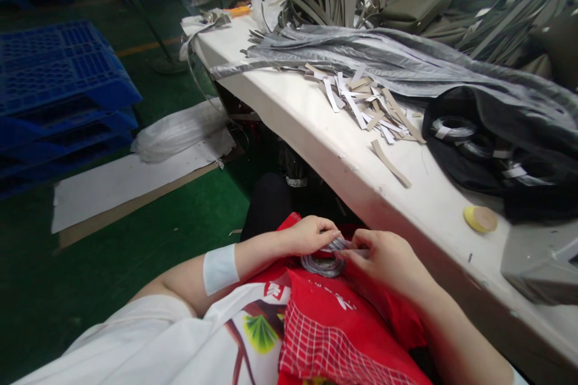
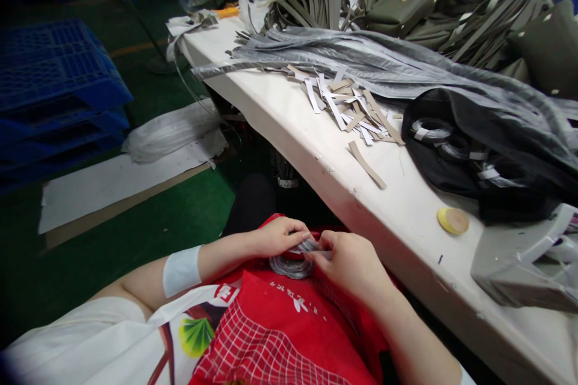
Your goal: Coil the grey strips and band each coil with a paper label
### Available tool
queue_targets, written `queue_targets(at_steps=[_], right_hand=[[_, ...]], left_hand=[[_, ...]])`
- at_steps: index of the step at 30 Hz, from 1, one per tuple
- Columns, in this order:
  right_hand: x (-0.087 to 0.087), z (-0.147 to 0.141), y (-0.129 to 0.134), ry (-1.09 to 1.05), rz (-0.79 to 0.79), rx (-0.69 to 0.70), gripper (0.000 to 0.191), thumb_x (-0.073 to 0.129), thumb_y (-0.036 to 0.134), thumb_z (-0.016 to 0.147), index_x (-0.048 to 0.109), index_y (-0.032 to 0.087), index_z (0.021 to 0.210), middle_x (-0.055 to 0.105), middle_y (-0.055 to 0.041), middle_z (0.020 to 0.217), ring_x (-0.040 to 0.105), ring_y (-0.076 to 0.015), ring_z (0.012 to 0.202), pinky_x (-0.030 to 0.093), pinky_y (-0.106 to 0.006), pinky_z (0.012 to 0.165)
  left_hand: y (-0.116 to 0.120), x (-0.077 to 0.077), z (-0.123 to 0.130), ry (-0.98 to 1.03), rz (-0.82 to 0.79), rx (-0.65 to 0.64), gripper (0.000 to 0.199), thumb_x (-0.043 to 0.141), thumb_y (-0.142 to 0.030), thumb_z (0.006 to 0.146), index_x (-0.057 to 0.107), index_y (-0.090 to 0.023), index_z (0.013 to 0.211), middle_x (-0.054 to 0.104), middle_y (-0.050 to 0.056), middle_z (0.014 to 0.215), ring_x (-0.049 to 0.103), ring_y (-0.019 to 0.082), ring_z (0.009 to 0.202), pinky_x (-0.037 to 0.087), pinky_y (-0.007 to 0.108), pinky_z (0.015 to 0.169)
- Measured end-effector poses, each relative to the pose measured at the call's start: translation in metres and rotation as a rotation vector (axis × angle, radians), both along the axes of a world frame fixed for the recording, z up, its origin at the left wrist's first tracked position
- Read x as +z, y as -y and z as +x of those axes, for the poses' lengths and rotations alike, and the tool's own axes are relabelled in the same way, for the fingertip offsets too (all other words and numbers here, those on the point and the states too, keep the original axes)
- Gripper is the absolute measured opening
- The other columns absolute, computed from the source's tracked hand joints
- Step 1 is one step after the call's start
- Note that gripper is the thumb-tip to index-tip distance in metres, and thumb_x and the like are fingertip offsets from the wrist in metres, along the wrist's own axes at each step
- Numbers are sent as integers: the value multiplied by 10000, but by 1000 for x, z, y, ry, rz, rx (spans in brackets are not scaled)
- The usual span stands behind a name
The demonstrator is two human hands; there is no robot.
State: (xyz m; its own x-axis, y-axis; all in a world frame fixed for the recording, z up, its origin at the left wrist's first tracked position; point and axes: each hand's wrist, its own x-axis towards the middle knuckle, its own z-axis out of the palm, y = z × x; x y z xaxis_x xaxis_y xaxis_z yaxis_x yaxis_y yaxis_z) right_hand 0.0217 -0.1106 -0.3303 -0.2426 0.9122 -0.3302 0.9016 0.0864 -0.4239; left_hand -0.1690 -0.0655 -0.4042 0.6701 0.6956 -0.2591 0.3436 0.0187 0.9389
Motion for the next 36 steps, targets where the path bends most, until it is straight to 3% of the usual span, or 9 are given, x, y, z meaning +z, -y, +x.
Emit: queue_targets(at_steps=[4, 8, 13, 15, 19, 24, 28, 30, 36], right_hand=[[-9, 17, -6, -306, -125, -112, 242, 577, 403, 834, 666, 206, 725, 660, 7, 646, 550, -155, 596, 382, -254, 547], [-26, 16, -7, -541, -148, -229, 208, 598, 367, 813, 686, 188, 755, 694, -12, 706, 596, -167, 658, 457, -259, 614], [-57, 9, 0, -805, -344, -500, 543, 523, 658, 818, 656, 157, 654, 635, -30, 557, 547, -148, 500, 448, -265, 517], [-68, 5, 4, -901, -443, -496, 603, 515, 709, 800, 682, 145, 668, 655, -43, 598, 565, -155, 541, 458, -268, 545], [-80, -11, 10, -1050, -505, -510, 468, 675, 618, 721, 716, 153, 748, 660, -14, 653, 545, -142, 586, 434, -250, 584], [-76, -26, 8, -995, -278, -570, 360, 668, 520, 733, 691, 162, 704, 635, 1, 640, 503, -130, 567, 411, -245, 575], [-68, -29, 9, -821, -22, -530, 347, 555, 444, 837, 667, 176, 648, 625, -7, 650, 525, -153, 609, 412, -250, 583], [-67, -29, 10, -801, 2, -528, 335, 547, 424, 846, 681, 177, 664, 624, -7, 645, 530, -158, 609, 409, -251, 577], [-62, -16, 9, -903, -154, -524, 350, 592, 473, 812, 726, 159, 734, 656, -20, 659, 553, -170, 633, 440, -271, 625]], left_hand=[[0, 8, 3, -18, 5, -30, 236, 528, -279, 876, 713, -135, 864, 740, 44, 854, 651, 156, 773, 473, 214, 677], [5, 17, 4, -2, 0, -34, 278, 623, -411, 835, 701, -145, 817, 717, 19, 755, 633, 145, 706, 453, 206, 630], [11, 15, -4, 27, 12, 41, 285, 633, -421, 836, 684, -142, 801, 690, 18, 742, 602, 133, 684, 447, 213, 635], [13, 14, -8, 30, 17, 66, 279, 636, -419, 833, 681, -144, 814, 686, 29, 772, 602, 142, 714, 457, 221, 663], [16, 18, -13, 42, 32, 88, 256, 629, -410, 831, 667, -158, 811, 667, 34, 809, 606, 151, 763, 465, 233, 725], [15, 21, -13, 51, 106, 124, 184, 638, -347, 811, 621, -178, 742, 617, 24, 852, 591, 158, 844, 463, 259, 818], [16, 19, -9, -22, -88, 152, 164, 603, -334, 821, 553, -192, 755, 614, -13, 776, 596, 125, 695, 484, 238, 686], [17, 19, -7, -22, -142, 144, 183, 580, -352, 841, 541, -191, 763, 630, -17, 741, 598, 118, 643, 477, 228, 635], [16, 21, 0, -94, 48, 184, 189, 626, -313, 795, 586, -173, 676, 628, -3, 683, 571, 127, 654, 428, 221, 612]])
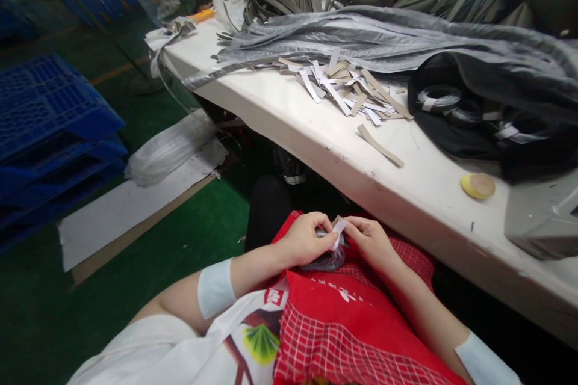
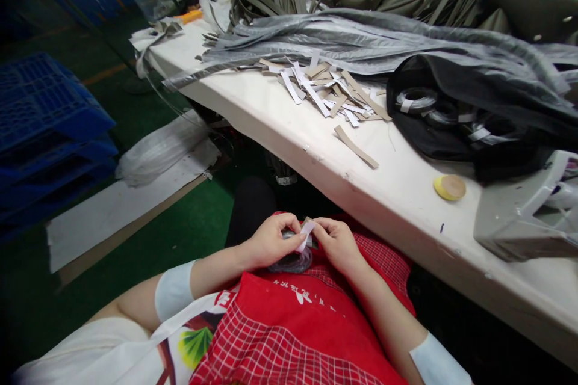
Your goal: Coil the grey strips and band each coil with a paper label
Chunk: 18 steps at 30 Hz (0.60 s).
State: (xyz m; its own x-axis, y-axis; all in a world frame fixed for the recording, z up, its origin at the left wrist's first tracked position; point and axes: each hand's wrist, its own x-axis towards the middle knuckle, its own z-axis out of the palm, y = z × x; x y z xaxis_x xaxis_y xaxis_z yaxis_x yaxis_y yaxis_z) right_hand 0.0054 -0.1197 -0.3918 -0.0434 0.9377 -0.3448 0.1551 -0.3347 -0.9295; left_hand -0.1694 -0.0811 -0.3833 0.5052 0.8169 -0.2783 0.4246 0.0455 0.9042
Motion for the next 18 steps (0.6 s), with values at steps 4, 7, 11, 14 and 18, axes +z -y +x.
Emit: queue_targets(at_steps=[4, 7, 11, 14, 18], right_hand=[[9, 9, 0, -154, -77, 48, 375, 611, 501, 811, 720, 145, 759, 693, -46, 739, 587, -180, 692, 460, -289, 688], [10, 11, -2, -111, -135, 52, 308, 738, 452, 711, 716, 146, 723, 686, -36, 710, 568, -159, 645, 442, -274, 645], [7, 11, -9, -119, -220, 65, 298, 807, 415, 619, 687, 143, 644, 633, -8, 597, 508, -120, 539, 397, -251, 547], [5, 13, -14, -155, -273, 134, 314, 835, 397, 588, 686, 135, 678, 632, 3, 589, 503, -105, 518, 389, -236, 527], [4, 14, -13, -151, -251, 217, 305, 794, 406, 653, 687, 135, 742, 680, -18, 645, 570, -130, 554, 436, -249, 557]], left_hand=[[1, 0, 2, -2, -30, 53, 163, 663, -295, 748, 546, -181, 743, 609, -17, 702, 554, 122, 636, 409, 220, 582], [2, 0, 2, 19, 21, 64, 206, 680, -299, 730, 511, -192, 779, 596, -17, 739, 554, 131, 673, 422, 236, 614], [3, 2, 2, 20, 42, 41, 226, 676, -321, 741, 493, -201, 794, 587, -14, 763, 549, 142, 697, 426, 250, 631], [4, 4, 2, -1, 34, 10, 240, 676, -349, 755, 489, -202, 787, 587, -13, 757, 546, 141, 684, 421, 248, 613], [4, 6, 2, -36, 45, -19, 243, 669, -381, 766, 510, -199, 794, 606, -2, 775, 560, 146, 692, 430, 249, 622]])
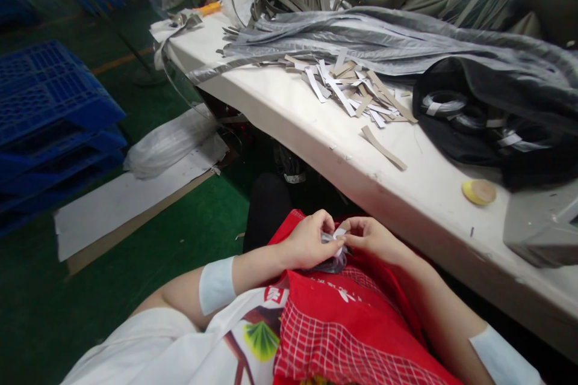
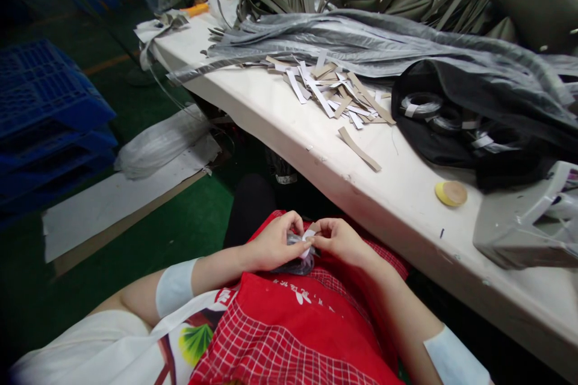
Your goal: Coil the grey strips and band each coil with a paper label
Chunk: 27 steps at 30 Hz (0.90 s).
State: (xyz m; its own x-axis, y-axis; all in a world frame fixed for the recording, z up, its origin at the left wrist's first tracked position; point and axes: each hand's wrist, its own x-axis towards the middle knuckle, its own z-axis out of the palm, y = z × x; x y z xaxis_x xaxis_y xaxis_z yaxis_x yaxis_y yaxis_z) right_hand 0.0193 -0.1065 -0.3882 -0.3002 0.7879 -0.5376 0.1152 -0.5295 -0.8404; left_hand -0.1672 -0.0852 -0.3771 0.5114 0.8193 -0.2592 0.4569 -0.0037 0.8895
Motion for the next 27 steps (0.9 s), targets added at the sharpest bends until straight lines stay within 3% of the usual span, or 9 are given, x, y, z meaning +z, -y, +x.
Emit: queue_targets(at_steps=[3, 5, 8, 11, 15, 19, 22, 25, 27], right_hand=[[1, -5, 6, 214, 237, -7, 149, 691, 312, 761, 698, 164, 745, 728, -36, 738, 645, -171, 667, 494, -278, 653], [3, -8, 12, 402, 434, 3, 119, 616, 242, 820, 713, 195, 769, 744, -32, 789, 671, -185, 730, 512, -293, 705], [9, -7, 20, 532, 695, 84, 193, 537, 207, 892, 724, 230, 935, 751, -40, 916, 686, -194, 830, 537, -320, 776], [12, -2, 23, 588, 920, 123, 313, 501, 183, 923, 646, 244, 1194, 689, -75, 1175, 643, -215, 1053, 523, -373, 928], [20, -1, 26, 706, 1068, 78, 409, 492, 149, 919, 565, 241, 1310, 634, -93, 1270, 585, -237, 1164, 502, -425, 991], [36, 10, 32, 794, 1121, -12, 388, 520, 129, 886, 581, 218, 1259, 650, -94, 1237, 566, -241, 1189, 502, -426, 1000], [50, 56, 39, 1006, 1188, -270, 349, 534, 130, 877, 602, 220, 1207, 667, -95, 1193, 568, -247, 1182, 492, -441, 995], [64, 137, 56, 1341, 1170, -756, 261, 559, 199, 872, 649, 195, 1117, 677, -119, 1138, 600, -265, 1103, 457, -479, 997], [70, 192, 71, 1472, 1012, -1041, 241, 580, 297, 850, 688, 157, 1013, 680, -152, 1114, 594, -298, 1086, 423, -508, 1006]], left_hand=[[-2, -3, -3, -50, -17, -6, 269, 714, -375, 707, 541, -196, 810, 634, 13, 787, 589, 166, 712, 434, 257, 627], [-6, -7, -6, -29, -186, -60, 284, 710, -404, 702, 565, -190, 822, 646, 18, 727, 604, 170, 636, 432, 257, 571], [-15, -10, -10, 172, -511, -89, 325, 715, -418, 691, 601, -159, 851, 658, 28, 683, 594, 149, 539, 444, 250, 517], [-28, -6, -8, 406, -609, 41, 400, 802, -348, 598, 635, -128, 888, 663, 29, 731, 589, 120, 573, 455, 227, 551], [-37, 6, 9, 520, -690, 123, 416, 795, -446, 646, 631, -122, 849, 647, 23, 696, 556, 95, 542, 440, 214, 540], [-36, 14, 23, 515, -646, 56, 438, 815, -465, 659, 618, -127, 854, 636, 14, 676, 543, 89, 552, 424, 202, 552], [-38, 11, 25, 500, -656, 41, 464, 828, -467, 654, 624, -138, 910, 657, 25, 714, 576, 113, 592, 414, 202, 558], [-43, 4, 25, 498, -677, 64, 490, 833, -493, 635, 636, -154, 929, 669, 29, 719, 595, 135, 603, 425, 210, 558], [-43, 2, 27, 487, -690, 73, 491, 836, -499, 626, 646, -162, 928, 680, 36, 724, 600, 142, 611, 430, 211, 557]])
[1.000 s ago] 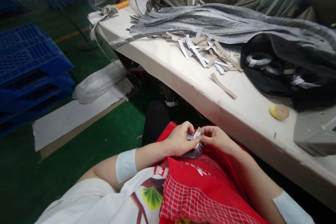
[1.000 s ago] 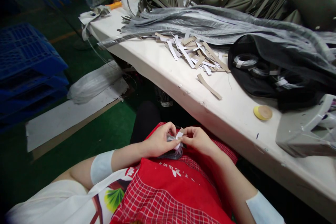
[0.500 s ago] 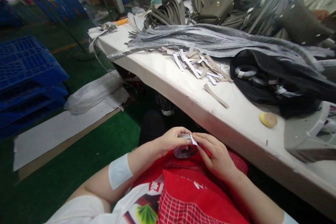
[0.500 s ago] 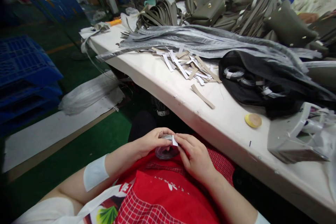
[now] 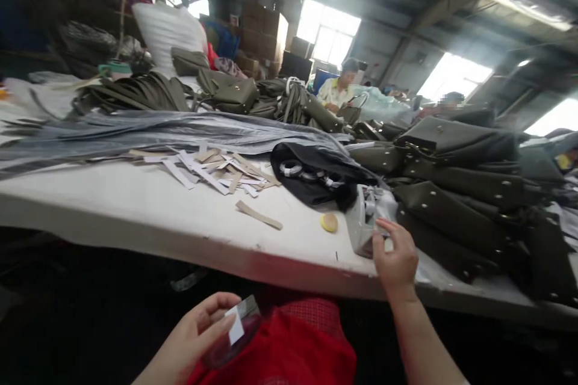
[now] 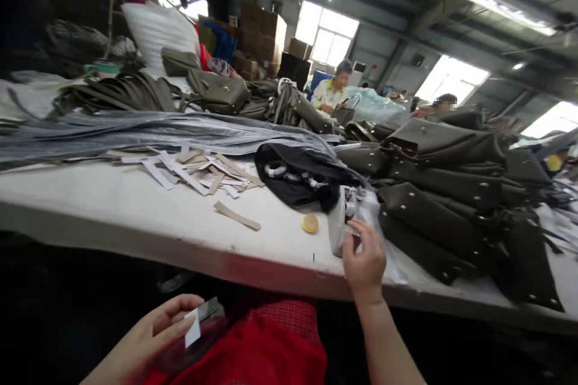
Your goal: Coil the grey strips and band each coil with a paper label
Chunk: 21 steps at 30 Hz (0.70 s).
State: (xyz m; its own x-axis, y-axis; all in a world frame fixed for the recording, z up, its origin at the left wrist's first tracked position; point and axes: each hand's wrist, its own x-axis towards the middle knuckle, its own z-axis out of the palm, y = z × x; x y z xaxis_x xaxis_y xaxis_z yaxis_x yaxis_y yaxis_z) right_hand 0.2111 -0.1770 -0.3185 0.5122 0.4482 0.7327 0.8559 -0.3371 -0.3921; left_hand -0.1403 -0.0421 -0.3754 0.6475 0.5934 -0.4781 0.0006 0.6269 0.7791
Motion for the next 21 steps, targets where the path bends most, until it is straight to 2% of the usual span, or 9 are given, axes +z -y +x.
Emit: queue_targets(at_steps=[2, 4, 6, 8, 11, 14, 16, 18, 21], right_hand=[[-1, 44, 10, -201, -28, -121, 266, 598, 391, 813, 718, 155, 836, 708, -159, 1019, 601, -330, 1047, 412, -524, 989], [-6, 70, 12, -353, -69, -100, 334, 591, 456, 800, 717, 168, 688, 731, -129, 828, 654, -315, 891, 478, -490, 886], [-13, 78, 11, -422, -64, -38, 384, 569, 486, 811, 716, 172, 646, 730, -101, 735, 680, -280, 781, 524, -427, 781], [-17, 74, 11, -454, -11, -4, 388, 560, 488, 822, 719, 166, 675, 741, -106, 808, 690, -264, 819, 532, -392, 774], [-18, 58, 20, -436, 77, -1, 348, 595, 477, 820, 714, 163, 727, 722, -125, 974, 658, -269, 957, 494, -409, 882], [-22, 44, 35, -459, 84, -50, 297, 658, 473, 790, 717, 182, 780, 713, -114, 971, 630, -273, 965, 446, -435, 938], [-31, 39, 43, -646, 46, -53, 328, 669, 513, 773, 702, 187, 783, 716, -91, 838, 648, -261, 839, 483, -424, 858], [-43, 35, 47, -846, 11, -24, 388, 664, 573, 751, 674, 185, 755, 689, -61, 688, 642, -240, 667, 522, -391, 702], [-52, 23, 45, -916, -20, 4, 439, 671, 622, 724, 649, 184, 725, 643, -35, 588, 601, -212, 536, 505, -345, 557]], left_hand=[[3, -1, 3, -7, -8, -1, 483, 839, -506, 617, 654, -168, 909, 689, 41, 731, 601, 146, 618, 432, 212, 559], [7, -1, 8, -6, -11, -3, 484, 843, -515, 604, 658, -170, 888, 693, 42, 733, 601, 148, 626, 436, 214, 571], [11, -2, 12, -2, -10, -7, 495, 847, -524, 591, 660, -167, 878, 692, 43, 734, 603, 151, 630, 437, 218, 581], [14, -4, 14, 0, -6, -15, 502, 842, -537, 590, 659, -165, 875, 686, 43, 734, 604, 156, 627, 431, 220, 575], [17, -4, 15, -6, -7, -24, 507, 835, -548, 594, 655, -165, 874, 678, 42, 733, 601, 160, 624, 423, 222, 567], [18, -3, 15, -17, -10, -27, 494, 836, -533, 607, 652, -164, 878, 670, 35, 722, 592, 150, 623, 420, 218, 574], [18, -3, 15, -2, -7, -33, 477, 832, -520, 625, 648, -163, 883, 666, 32, 719, 588, 143, 620, 415, 213, 572], [18, -5, 17, 27, -4, -36, 474, 831, -512, 630, 645, -161, 890, 669, 32, 727, 590, 139, 622, 415, 210, 572], [16, -9, 20, 36, 28, -8, 484, 827, -517, 634, 639, -160, 902, 672, 33, 736, 591, 136, 620, 423, 210, 571]])
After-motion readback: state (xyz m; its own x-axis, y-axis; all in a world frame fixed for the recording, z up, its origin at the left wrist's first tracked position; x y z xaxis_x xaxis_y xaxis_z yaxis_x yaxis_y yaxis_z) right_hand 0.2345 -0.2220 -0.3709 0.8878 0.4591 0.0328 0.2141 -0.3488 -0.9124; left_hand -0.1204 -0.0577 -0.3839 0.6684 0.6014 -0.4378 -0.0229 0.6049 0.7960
